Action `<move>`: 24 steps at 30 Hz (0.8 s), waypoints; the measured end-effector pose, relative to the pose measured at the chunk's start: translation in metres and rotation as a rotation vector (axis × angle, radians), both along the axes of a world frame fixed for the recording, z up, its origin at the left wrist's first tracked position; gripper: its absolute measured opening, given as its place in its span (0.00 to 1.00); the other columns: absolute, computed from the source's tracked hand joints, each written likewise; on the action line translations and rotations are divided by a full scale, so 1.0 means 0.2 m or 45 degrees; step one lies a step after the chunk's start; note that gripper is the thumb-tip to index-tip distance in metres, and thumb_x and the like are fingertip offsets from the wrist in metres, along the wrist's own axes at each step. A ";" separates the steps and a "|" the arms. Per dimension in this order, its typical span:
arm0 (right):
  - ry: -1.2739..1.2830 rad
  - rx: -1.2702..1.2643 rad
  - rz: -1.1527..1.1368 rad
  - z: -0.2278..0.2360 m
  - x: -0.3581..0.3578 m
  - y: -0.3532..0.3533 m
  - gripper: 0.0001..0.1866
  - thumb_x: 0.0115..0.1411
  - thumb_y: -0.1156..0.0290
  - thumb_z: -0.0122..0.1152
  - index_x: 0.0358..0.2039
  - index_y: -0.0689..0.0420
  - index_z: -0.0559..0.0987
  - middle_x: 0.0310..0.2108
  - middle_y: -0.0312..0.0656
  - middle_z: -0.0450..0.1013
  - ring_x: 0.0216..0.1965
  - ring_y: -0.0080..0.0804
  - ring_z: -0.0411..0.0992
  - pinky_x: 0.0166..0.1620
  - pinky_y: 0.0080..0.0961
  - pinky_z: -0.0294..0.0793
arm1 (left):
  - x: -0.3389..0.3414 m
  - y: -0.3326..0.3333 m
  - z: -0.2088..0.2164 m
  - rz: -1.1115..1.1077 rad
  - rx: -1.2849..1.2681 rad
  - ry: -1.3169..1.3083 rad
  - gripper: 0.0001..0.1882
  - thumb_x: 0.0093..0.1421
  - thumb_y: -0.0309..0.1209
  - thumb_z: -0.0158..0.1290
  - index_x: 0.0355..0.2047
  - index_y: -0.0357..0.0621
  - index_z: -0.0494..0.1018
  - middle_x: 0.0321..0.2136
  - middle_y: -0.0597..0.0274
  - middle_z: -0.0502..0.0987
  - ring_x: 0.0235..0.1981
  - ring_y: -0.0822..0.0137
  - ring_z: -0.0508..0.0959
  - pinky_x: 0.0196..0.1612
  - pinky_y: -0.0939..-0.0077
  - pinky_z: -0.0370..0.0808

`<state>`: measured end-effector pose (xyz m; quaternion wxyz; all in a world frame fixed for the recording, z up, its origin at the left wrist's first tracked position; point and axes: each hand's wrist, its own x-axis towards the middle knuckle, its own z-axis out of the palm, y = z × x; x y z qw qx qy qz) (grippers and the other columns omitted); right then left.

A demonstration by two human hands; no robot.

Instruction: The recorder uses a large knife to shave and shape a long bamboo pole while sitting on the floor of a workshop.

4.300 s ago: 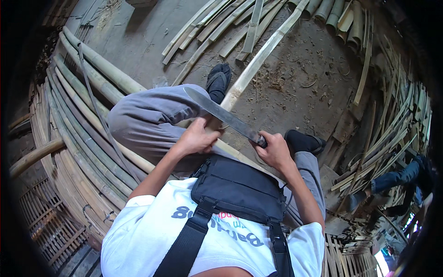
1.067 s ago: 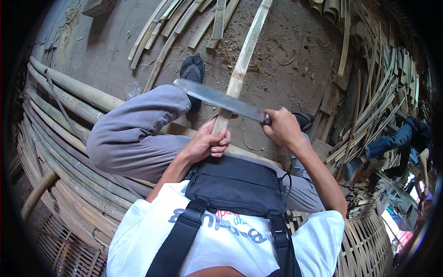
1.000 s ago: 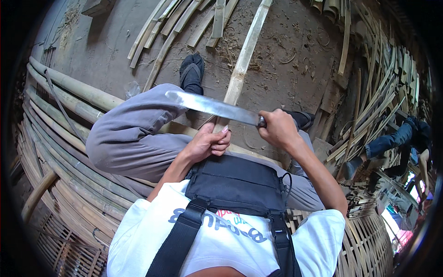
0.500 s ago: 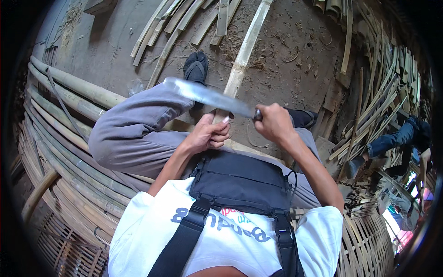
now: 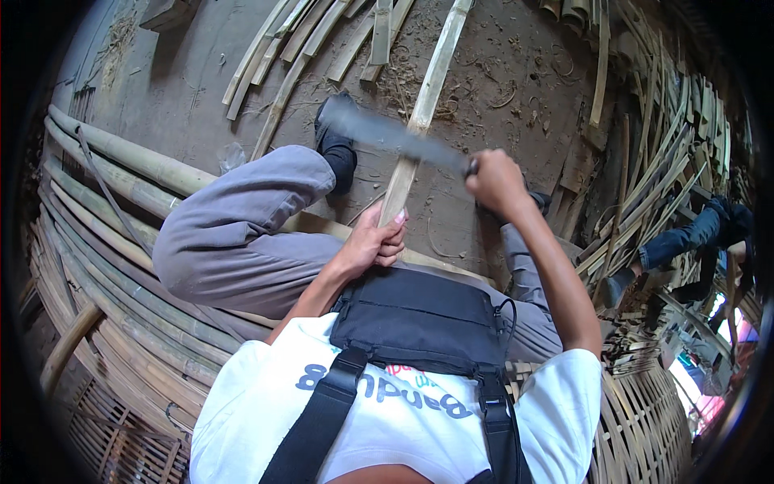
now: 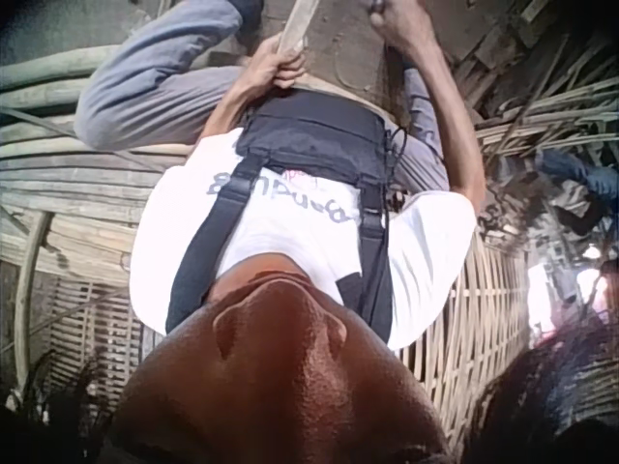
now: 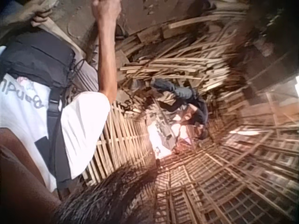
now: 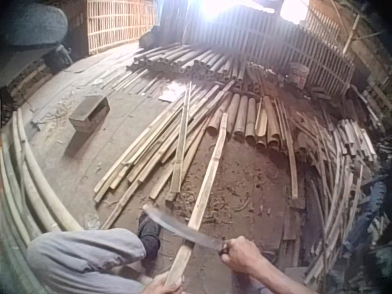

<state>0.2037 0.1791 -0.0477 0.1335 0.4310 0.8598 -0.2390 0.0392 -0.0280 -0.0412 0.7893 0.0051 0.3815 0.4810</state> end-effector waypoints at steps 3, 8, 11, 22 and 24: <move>0.049 -0.007 -0.256 -0.05 0.03 0.15 0.10 0.45 0.72 0.55 0.25 0.65 0.80 0.22 0.60 0.74 0.27 0.55 0.76 0.35 0.44 0.76 | 0.00 0.00 0.05 -0.034 0.042 -0.065 0.11 0.68 0.38 0.46 0.39 0.46 0.59 0.17 0.73 0.51 0.13 0.81 0.49 0.14 0.84 0.46; 0.073 -0.083 0.201 0.05 -0.01 -0.10 0.11 0.45 0.71 0.55 0.28 0.60 0.81 0.21 0.60 0.73 0.27 0.56 0.75 0.36 0.45 0.77 | -0.05 0.02 -0.01 -0.004 0.067 -0.086 0.09 0.69 0.36 0.43 0.40 0.45 0.59 0.16 0.74 0.51 0.13 0.81 0.49 0.14 0.84 0.45; 0.041 -0.012 0.260 0.04 -0.01 -0.05 0.10 0.42 0.71 0.56 0.27 0.57 0.81 0.20 0.56 0.73 0.27 0.56 0.74 0.36 0.46 0.76 | -0.05 -0.01 -0.02 0.010 0.048 -0.412 0.09 0.70 0.35 0.39 0.45 0.44 0.60 0.18 0.74 0.50 0.14 0.81 0.48 0.14 0.86 0.44; 0.019 -0.099 0.195 0.20 -0.06 -0.14 0.09 0.45 0.70 0.57 0.26 0.58 0.81 0.24 0.55 0.76 0.29 0.53 0.76 0.35 0.45 0.77 | -0.10 -0.05 -0.14 0.323 -0.077 -1.355 0.11 0.71 0.40 0.35 0.44 0.46 0.59 0.18 0.73 0.50 0.14 0.80 0.50 0.13 0.85 0.44; 0.063 -0.109 -0.117 0.17 -0.01 -0.01 0.09 0.44 0.70 0.56 0.24 0.58 0.82 0.26 0.56 0.76 0.31 0.52 0.77 0.38 0.42 0.78 | -0.07 -0.05 -0.12 0.284 -0.029 -1.371 0.11 0.71 0.39 0.36 0.44 0.47 0.59 0.18 0.73 0.50 0.14 0.80 0.50 0.13 0.85 0.44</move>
